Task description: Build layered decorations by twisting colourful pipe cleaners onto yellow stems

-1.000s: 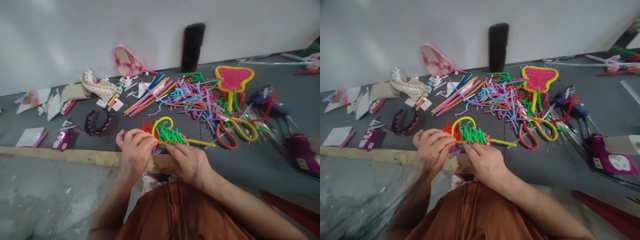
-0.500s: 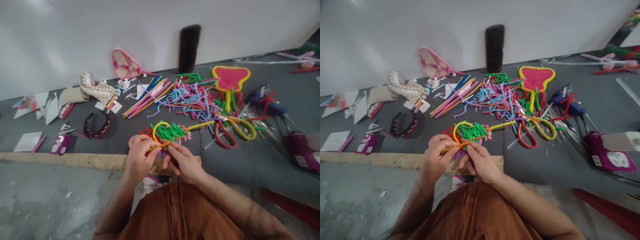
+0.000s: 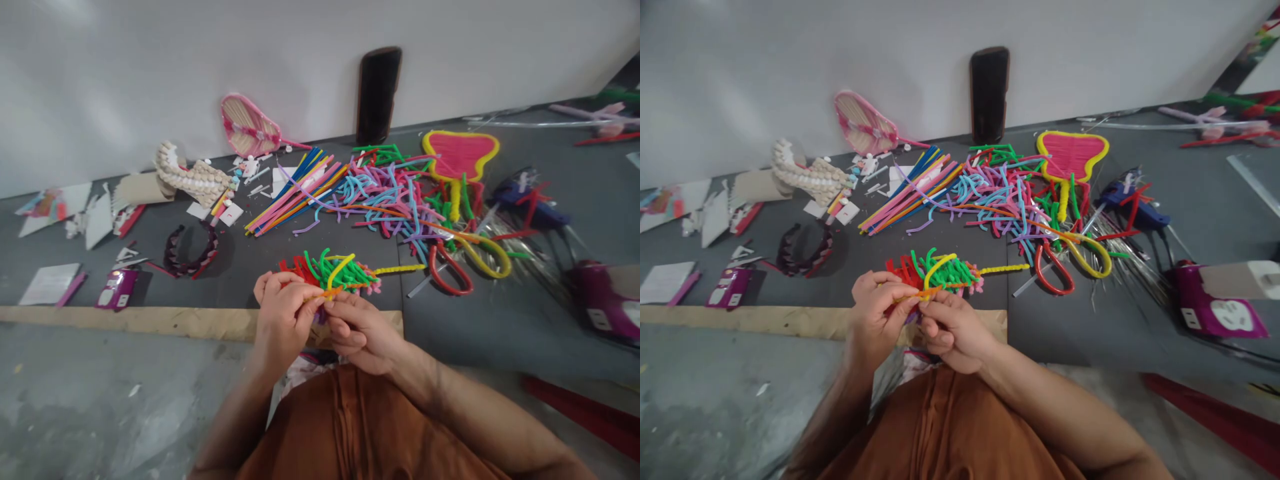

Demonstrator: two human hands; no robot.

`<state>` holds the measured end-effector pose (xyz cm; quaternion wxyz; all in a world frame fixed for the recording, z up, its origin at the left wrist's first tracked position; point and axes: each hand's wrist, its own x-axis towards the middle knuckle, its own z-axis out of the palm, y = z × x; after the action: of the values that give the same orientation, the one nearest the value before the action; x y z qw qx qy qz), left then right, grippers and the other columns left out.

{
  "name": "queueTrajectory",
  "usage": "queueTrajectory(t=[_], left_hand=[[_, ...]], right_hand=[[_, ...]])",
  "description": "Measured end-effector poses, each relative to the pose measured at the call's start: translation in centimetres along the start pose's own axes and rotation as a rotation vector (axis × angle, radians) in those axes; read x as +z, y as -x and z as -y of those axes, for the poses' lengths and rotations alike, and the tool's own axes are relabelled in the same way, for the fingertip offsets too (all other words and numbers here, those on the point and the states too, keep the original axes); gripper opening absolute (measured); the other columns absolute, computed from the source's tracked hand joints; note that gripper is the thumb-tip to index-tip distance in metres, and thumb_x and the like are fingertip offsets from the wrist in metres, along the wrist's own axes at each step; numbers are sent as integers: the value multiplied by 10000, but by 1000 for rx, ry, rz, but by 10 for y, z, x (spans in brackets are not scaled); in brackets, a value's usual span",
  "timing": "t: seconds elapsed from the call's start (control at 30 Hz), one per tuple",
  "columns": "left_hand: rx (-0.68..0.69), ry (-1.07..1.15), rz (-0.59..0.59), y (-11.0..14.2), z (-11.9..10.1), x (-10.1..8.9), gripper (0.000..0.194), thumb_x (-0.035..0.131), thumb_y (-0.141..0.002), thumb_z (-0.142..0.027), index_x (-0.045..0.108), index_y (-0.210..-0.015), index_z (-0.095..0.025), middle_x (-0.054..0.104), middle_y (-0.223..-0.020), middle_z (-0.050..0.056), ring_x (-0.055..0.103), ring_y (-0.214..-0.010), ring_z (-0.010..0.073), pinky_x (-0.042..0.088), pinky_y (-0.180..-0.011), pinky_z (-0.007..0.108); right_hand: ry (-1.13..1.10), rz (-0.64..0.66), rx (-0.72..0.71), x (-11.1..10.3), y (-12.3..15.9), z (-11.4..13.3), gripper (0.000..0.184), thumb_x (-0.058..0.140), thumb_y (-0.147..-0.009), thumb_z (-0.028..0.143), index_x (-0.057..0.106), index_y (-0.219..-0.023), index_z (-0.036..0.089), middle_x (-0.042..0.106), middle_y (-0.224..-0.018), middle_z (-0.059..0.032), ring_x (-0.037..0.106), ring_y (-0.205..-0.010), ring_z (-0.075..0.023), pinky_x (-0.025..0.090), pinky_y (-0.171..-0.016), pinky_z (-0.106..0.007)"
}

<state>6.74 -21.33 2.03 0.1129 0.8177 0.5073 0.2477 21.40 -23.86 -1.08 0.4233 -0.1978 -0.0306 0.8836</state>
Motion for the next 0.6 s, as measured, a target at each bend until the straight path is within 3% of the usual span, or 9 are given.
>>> queueTrajectory(t=[0.13, 0.37, 0.6], left_hand=[[-10, -48, -59, -2, -2, -2, 143, 567, -891, -234, 676, -799, -227, 666, -787, 20, 579, -882, 209, 330, -980, 461], [-31, -21, -57, -2, -1, -3, 145, 571, -895, -242, 685, -808, -221, 656, -805, 26, 578, -885, 206, 371, -931, 428], [-32, -12, -38, -2, -3, -2, 155, 561, -903, -250, 687, -816, -223, 673, -797, 30, 579, -880, 211, 361, -934, 441]], right_hand=[[-18, 59, 38, 0, 3, 1, 202, 665, -785, 212, 490, -885, 221, 536, -468, 119, 128, -294, -2, 152, -299, -80], [119, -153, -149, 9, 5, -7, 286, 684, -811, 395, 503, -924, 204, 632, -532, 62, 307, -278, -13, 198, -293, -104], [-104, -134, -83, 10, 0, -4, 306, 782, -726, 290, 502, -805, 193, 554, -474, 114, 183, -308, 13, 163, -316, -85]])
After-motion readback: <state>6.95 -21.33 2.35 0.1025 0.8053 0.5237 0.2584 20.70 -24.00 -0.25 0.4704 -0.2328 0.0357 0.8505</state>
